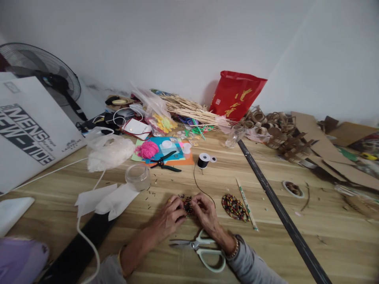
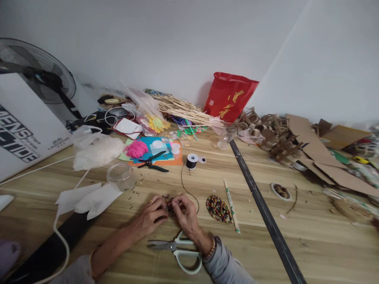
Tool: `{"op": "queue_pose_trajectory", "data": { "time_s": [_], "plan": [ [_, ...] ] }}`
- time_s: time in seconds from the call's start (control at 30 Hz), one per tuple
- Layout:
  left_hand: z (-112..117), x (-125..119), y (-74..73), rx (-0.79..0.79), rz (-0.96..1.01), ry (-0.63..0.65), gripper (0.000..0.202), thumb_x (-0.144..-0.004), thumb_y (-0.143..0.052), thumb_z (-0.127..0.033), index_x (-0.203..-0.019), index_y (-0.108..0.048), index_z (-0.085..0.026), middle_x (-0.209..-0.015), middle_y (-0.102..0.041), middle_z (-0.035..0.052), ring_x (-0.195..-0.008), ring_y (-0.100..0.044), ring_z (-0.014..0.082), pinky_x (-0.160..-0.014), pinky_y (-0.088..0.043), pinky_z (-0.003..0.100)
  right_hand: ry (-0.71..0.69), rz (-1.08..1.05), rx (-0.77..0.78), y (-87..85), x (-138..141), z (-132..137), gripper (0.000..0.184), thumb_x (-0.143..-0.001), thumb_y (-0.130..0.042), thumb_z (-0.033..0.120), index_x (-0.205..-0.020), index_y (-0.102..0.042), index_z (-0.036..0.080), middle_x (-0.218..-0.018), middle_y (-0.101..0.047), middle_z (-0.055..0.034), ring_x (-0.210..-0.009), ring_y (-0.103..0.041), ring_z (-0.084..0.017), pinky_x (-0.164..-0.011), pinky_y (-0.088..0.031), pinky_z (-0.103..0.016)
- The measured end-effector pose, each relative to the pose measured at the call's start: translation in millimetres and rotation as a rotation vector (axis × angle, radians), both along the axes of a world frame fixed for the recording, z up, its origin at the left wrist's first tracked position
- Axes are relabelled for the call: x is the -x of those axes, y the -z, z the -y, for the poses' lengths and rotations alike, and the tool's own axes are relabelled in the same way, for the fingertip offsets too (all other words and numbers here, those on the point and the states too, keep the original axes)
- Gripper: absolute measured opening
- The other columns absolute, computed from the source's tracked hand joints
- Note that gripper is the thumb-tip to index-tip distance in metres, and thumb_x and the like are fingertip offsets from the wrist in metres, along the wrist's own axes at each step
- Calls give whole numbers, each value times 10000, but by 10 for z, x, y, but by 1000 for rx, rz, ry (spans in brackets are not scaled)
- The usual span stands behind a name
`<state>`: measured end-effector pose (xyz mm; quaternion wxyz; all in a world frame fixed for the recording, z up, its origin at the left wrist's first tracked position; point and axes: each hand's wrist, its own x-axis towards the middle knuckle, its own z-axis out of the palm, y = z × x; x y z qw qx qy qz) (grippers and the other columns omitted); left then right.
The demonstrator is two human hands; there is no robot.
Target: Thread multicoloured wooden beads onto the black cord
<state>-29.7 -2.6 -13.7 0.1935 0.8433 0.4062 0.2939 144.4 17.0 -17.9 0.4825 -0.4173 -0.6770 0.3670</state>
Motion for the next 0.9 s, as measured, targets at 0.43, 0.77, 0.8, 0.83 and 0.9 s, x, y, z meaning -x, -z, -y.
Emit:
{"op": "queue_pose_trajectory", "data": {
  "time_s": [0.43,0.77,0.8,0.83,0.9],
  "plan": [
    [7,-10,-25,-9,-64,10,93,-814,-616,-115,-804,-687,-174,-909,-561,59,-965,-483,214,-852,-450,347,-14,7,3,-27,11,4,244,-882,-534,356,-727,-573,172,-669,-561,-21,-609,-540,-141,-521,-438,-228],
    [11,-18,-7,-22,-56,18,106,-833,-592,-128,-798,-678,-179,-899,-571,52,-948,-501,207,-852,-459,345,-19,33,-30,-63,16,12,241,-893,-517,347,-731,-570,176,-668,-563,-18,-603,-537,-139,-509,-438,-224],
    [9,-17,-6,-22,-41,15,110,-833,-588,-121,-801,-676,-177,-894,-575,54,-945,-504,207,-847,-459,344,-19,38,-34,-67,17,13,239,-894,-515,344,-731,-569,178,-668,-563,-18,-607,-539,-140,-514,-438,-225],
    [6,-16,-3,-22,-19,13,116,-833,-581,-113,-806,-676,-175,-887,-580,55,-938,-507,206,-840,-461,343,-16,42,-38,-69,17,13,238,-895,-515,340,-729,-569,179,-667,-564,-18,-609,-541,-141,-518,-438,-226],
    [-5,-14,5,-15,50,-1,132,-830,-566,-99,-808,-675,-171,-863,-589,56,-917,-517,202,-818,-467,334,-11,43,-42,-68,16,13,234,-894,-517,335,-727,-570,180,-667,-567,-16,-606,-541,-142,-524,-435,-228]
  ]
}}
